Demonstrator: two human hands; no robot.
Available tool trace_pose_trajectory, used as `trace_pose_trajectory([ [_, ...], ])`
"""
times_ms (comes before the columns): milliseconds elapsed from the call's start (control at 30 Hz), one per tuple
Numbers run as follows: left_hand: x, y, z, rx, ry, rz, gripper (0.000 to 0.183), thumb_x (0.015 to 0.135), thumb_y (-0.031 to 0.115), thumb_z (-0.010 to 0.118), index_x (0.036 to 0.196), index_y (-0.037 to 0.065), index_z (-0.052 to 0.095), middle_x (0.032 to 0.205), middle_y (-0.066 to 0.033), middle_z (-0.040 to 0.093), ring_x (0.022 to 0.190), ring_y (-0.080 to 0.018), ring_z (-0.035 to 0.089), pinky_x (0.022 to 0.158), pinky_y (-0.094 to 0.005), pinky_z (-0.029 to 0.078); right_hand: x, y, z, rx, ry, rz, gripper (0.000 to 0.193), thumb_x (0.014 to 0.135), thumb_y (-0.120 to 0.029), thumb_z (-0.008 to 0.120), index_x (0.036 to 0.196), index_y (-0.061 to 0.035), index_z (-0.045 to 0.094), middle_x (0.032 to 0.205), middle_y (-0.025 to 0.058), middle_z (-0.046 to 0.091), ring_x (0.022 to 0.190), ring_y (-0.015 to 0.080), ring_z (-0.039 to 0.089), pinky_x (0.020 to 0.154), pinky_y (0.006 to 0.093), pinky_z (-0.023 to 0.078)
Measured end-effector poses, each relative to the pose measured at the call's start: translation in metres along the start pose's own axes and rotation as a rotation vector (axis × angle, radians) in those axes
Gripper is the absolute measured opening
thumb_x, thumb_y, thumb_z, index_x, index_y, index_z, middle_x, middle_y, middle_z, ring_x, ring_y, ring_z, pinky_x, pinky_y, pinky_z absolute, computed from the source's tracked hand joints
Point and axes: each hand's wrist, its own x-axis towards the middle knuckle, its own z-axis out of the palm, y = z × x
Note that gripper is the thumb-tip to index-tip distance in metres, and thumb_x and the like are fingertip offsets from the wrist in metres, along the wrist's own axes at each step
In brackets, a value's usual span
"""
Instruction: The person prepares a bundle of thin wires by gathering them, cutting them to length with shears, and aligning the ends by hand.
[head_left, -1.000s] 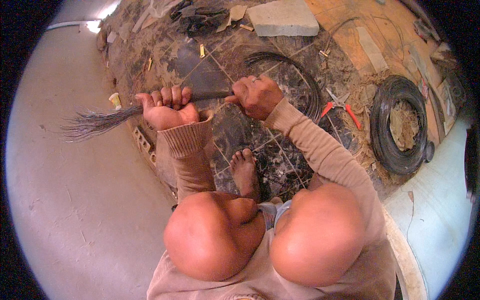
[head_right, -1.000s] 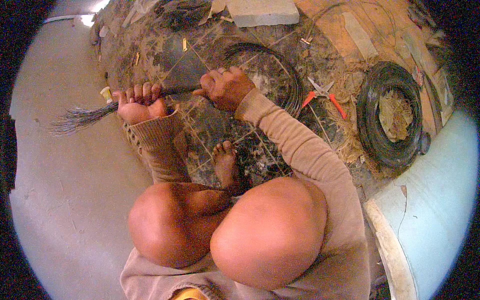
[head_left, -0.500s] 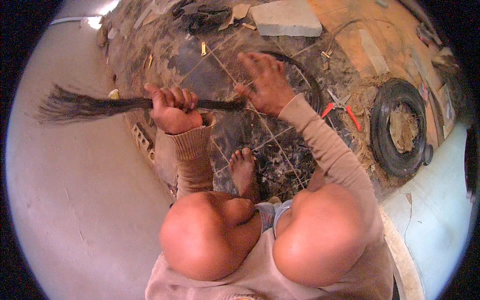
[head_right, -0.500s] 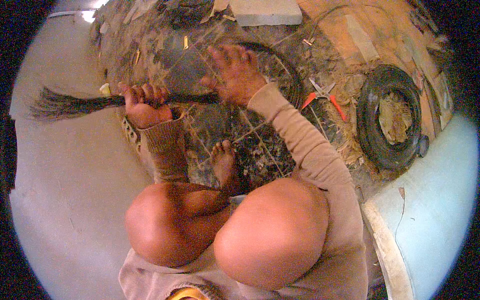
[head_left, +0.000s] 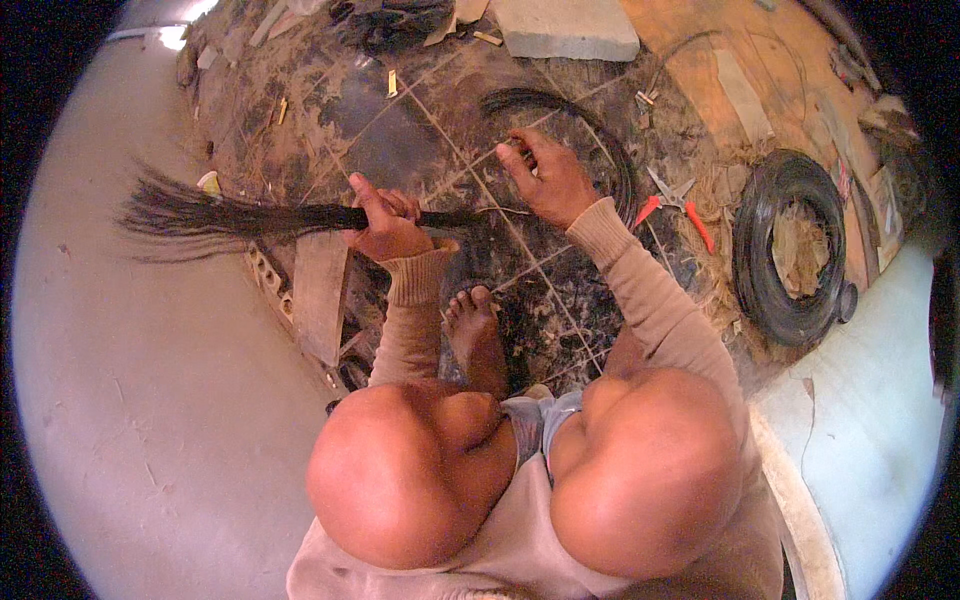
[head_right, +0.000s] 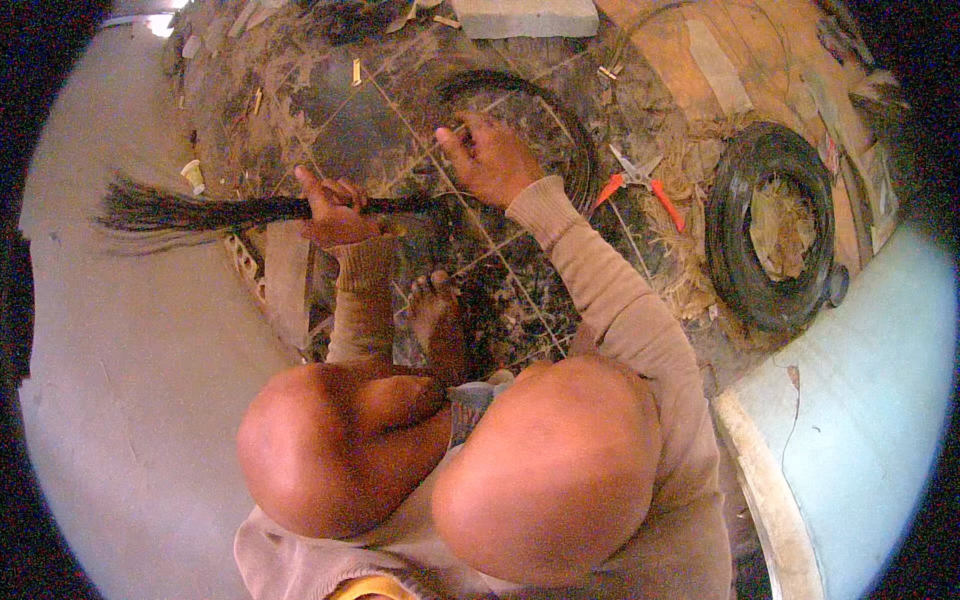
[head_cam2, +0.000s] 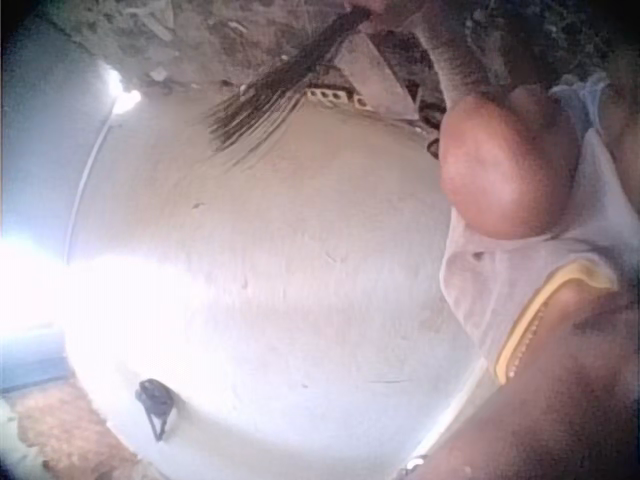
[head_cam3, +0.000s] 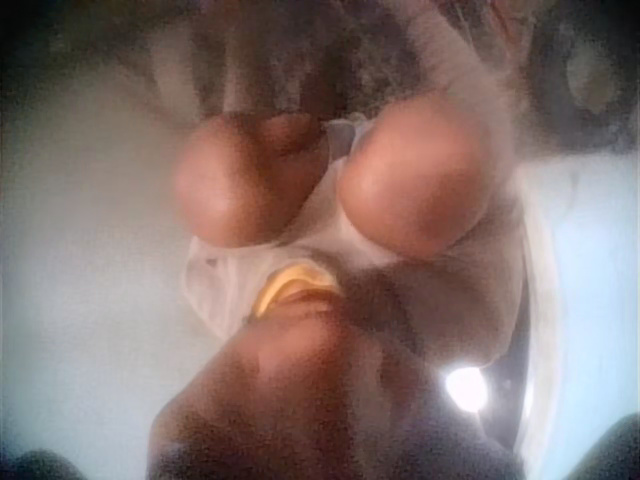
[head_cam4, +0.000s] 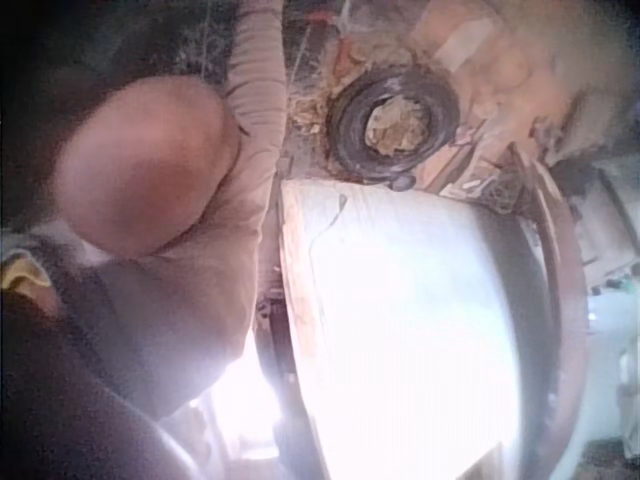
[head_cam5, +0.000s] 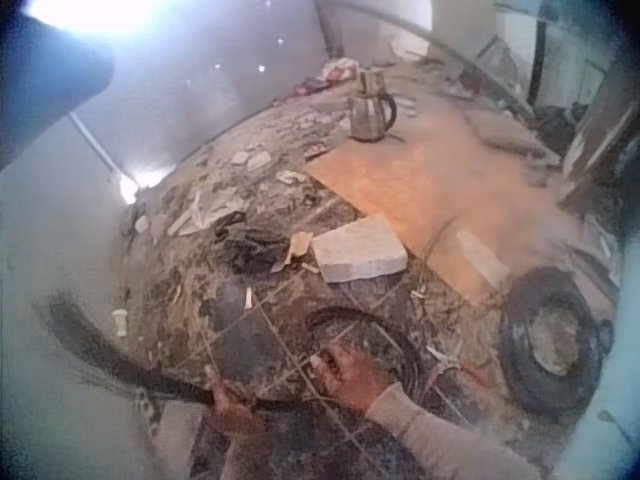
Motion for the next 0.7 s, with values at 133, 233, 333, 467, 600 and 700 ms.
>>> trace_pose_trajectory([
  [133,0.035,-0.039,-0.037,0.102,0.219,-0.204,0.05,0.095,0.041,0.058,0.056,0.02,0.037,0.047,0.002,0.036,0.038,-0.0103,0.034,0.035,-0.0284,0.028,-0.003,-0.02,0.009,0.06,-0.217,0.09,0.05,0.091,-0.044,0.055,0.116,-0.0014,0.054,0.099,0.0249,0.064,0.093,0.0412,0.062,0.084,0.0462,0.05],
  [233,0.002,-0.014,-0.001,0.132,-0.078,0.037,0.051,0.098,0.046,0.05,0.056,0.02,0.035,0.045,0.0026,0.034,0.039,-0.0102,0.031,0.036,-0.0275,0.024,-0.019,0.001,0.034,-0.109,0.011,-0.234,0.053,0.089,-0.04,0.058,0.122,0.0005,0.05,0.107,0.0268,0.061,0.101,0.0413,0.059,0.09,0.0451,0.048],
  [333,-0.005,0.014,0.008,-0.12,-0.032,-0.225,0.058,0.098,0.047,0.05,0.055,0.015,0.026,0.047,0.0006,0.024,0.042,-0.0123,0.022,0.043,-0.0302,0.023,-0.035,-0.03,0.047,-0.221,0.038,-0.506,0.061,0.085,-0.035,0.061,0.13,0.0025,0.043,0.115,0.0281,0.056,0.111,0.0418,0.053,0.098,0.0451,0.043],
  [467,-0.027,0.047,0.019,-0.372,-0.262,-0.367,0.059,0.097,0.05,0.049,0.056,0.015,0.027,0.049,-0.0011,0.024,0.045,-0.0153,0.024,0.047,-0.0328,0.027,-0.027,-0.028,0.076,-0.204,-0.247,-0.14,0.039,0.084,-0.031,0.06,0.109,-0.0039,0.049,0.083,0.0251,0.063,0.08,0.0446,0.063,0.07,0.0518,0.051],
  [600,0.007,0.119,0.014,-0.218,-0.339,-0.334,0.052,0.097,0.046,0.051,0.06,0.014,0.034,0.051,0.0016,0.025,0.044,-0.0141,0.028,0.05,-0.0315,0.031,-0.041,-0.031,0.061,-0.074,-0.083,-0.338,0.044,0.091,-0.049,0.053,0.086,-0.0055,0.051,0.068,0.0221,0.062,0.066,0.0432,0.063,0.058,0.0526,0.05],
  [700,0.035,0.16,0.008,-0.276,-0.413,-0.378,0.049,0.096,0.048,0.052,0.062,0.015,0.037,0.052,0.0039,0.027,0.045,-0.0116,0.03,0.05,-0.0299,0.031,-0.049,-0.011,0.067,-0.107,-0.059,-0.321,0.056,0.09,-0.06,0.05,0.08,-0.0046,0.052,0.062,0.0213,0.06,0.058,0.0413,0.061,0.052,0.0494,0.049],
])
